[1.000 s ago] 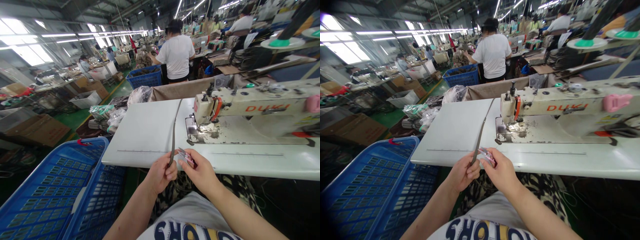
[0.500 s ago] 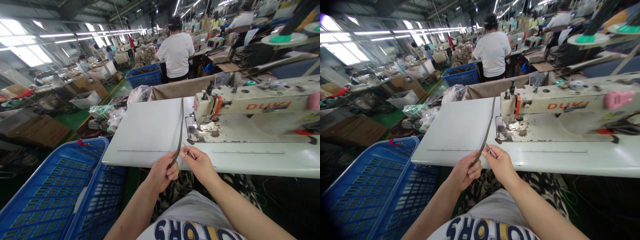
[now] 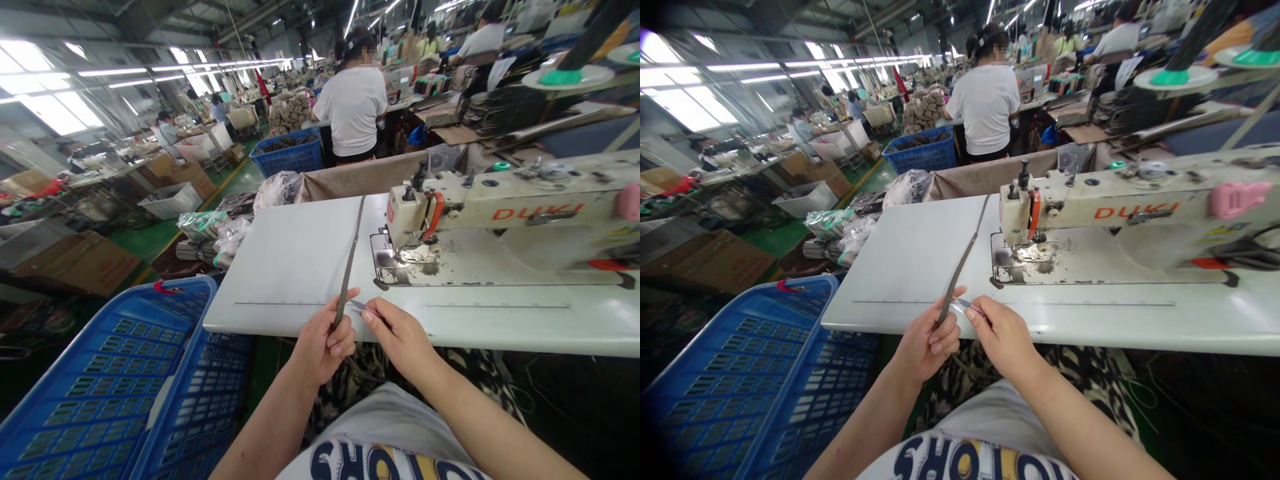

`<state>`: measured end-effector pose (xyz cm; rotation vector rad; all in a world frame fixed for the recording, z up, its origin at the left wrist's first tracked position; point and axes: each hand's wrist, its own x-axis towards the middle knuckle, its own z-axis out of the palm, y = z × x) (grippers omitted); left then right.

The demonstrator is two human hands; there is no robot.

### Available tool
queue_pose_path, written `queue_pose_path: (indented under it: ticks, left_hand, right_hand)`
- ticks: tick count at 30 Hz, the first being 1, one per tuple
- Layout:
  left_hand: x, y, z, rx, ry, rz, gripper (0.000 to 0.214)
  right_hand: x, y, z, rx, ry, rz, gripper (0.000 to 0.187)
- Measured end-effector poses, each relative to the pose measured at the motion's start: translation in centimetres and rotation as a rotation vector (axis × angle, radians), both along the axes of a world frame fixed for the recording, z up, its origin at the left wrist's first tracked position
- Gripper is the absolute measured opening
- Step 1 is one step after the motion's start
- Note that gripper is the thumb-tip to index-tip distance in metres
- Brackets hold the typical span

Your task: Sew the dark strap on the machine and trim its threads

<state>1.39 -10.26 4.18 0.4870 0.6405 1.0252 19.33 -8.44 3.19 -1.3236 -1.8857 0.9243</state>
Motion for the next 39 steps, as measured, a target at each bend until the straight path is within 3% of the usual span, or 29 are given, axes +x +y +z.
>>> queue_pose_path:
  ticks: [12, 20, 26, 32, 36, 39]
  left_hand:
    - [0.8, -0.1, 0.1, -0.043, 0.026, -0.013, 0.043]
    - [0.9, 0.0, -0.2, -0.058, 0.033, 0.027, 0.041]
    - [1.7, 0.3, -1.2, -0.053, 0.069, 0.166, 0.031]
    - [2.9, 1.2, -1.0, -0.040, 0.117, 0.263, 0.033]
    - [4.2, 1.8, -0.7, -0.002, 0.143, 0.256, 0.037]
    - [5.1, 2.4, -1.2, 0.084, 0.211, 0.199, 0.033]
  right_hand:
    - [-0.4, 0.2, 0.0, 0.184, -0.080, 0.024, 0.033]
    - [1.1, 0.2, -0.7, 0.015, 0.120, -0.168, 0.033]
    - [1.5, -0.5, -1.8, -0.042, 0.204, -0.087, 0.044]
    - [1.8, -1.6, -2.1, -0.017, 0.240, 0.001, 0.024]
    - [2.1, -2.6, -2.2, -0.038, 0.238, 0.060, 0.024]
    - [2.7, -3.1, -2.1, -0.051, 0.189, 0.027, 0.022]
